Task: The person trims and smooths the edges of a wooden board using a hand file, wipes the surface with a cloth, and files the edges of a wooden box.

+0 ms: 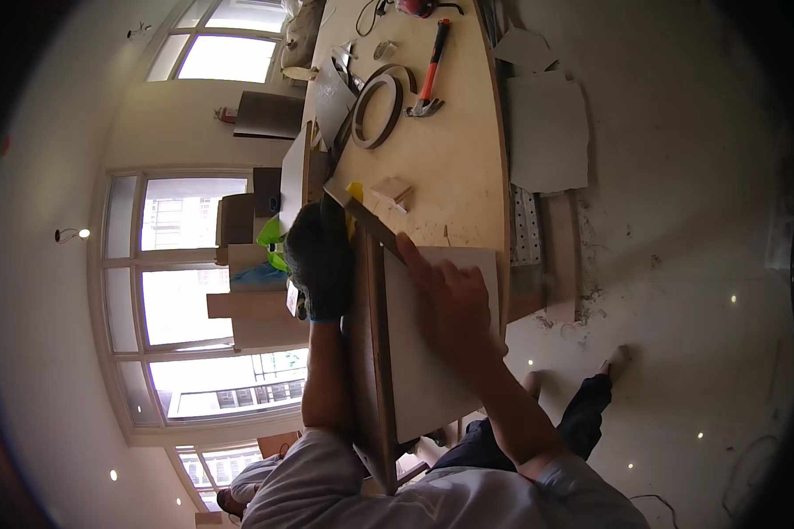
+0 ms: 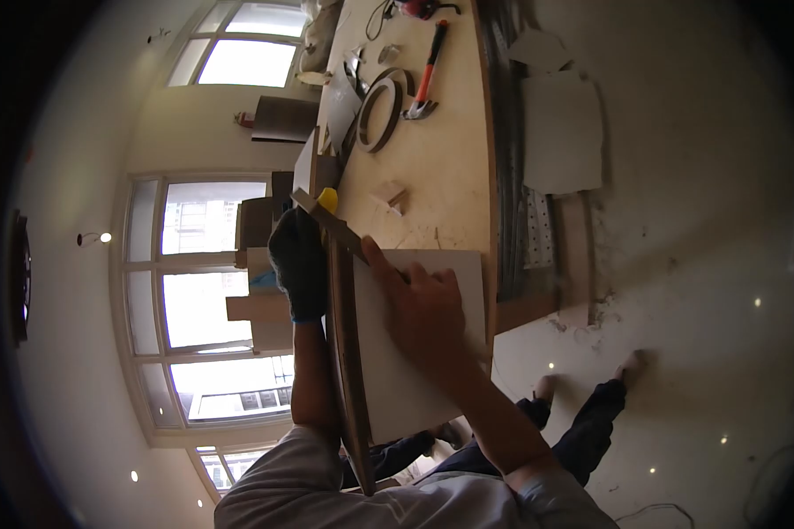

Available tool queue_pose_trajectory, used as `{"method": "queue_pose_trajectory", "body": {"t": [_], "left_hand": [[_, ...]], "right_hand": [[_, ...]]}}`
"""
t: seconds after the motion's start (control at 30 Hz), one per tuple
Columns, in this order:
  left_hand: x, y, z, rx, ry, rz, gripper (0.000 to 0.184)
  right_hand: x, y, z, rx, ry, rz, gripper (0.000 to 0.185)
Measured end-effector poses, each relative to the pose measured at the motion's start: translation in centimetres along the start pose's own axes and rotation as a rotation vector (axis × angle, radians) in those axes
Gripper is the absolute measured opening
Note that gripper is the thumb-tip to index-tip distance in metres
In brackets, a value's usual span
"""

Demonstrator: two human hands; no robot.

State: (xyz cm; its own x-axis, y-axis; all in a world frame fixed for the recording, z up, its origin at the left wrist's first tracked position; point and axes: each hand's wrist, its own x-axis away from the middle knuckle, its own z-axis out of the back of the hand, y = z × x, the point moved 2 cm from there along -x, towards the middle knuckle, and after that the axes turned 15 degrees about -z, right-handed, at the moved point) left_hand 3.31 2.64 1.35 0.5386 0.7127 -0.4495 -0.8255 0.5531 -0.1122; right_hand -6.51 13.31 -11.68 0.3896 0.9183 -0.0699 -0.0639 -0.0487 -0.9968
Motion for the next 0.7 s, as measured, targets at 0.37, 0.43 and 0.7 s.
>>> {"method": "queue_pose_trajectory", "body": {"t": [0.37,0.43,0.7], "left_hand": [[0.2,0.6,0.5,0.015,-0.066,0.056,0.039],[0.4,-0.8,-0.1,-0.078,-0.061,-0.057,0.041],[-0.7,-0.4,0.0,-0.193,-0.058,-0.018,0.057]], "right_hand": [[-1.1,-0.9,0.0,-0.044,0.068,0.019,0.071],[2.1,-0.3,0.4,0.082,-0.013,-0.013,0.064],[-2.8,-0.7,0.3,-0.116,0.106,0.003,0.053]]}}
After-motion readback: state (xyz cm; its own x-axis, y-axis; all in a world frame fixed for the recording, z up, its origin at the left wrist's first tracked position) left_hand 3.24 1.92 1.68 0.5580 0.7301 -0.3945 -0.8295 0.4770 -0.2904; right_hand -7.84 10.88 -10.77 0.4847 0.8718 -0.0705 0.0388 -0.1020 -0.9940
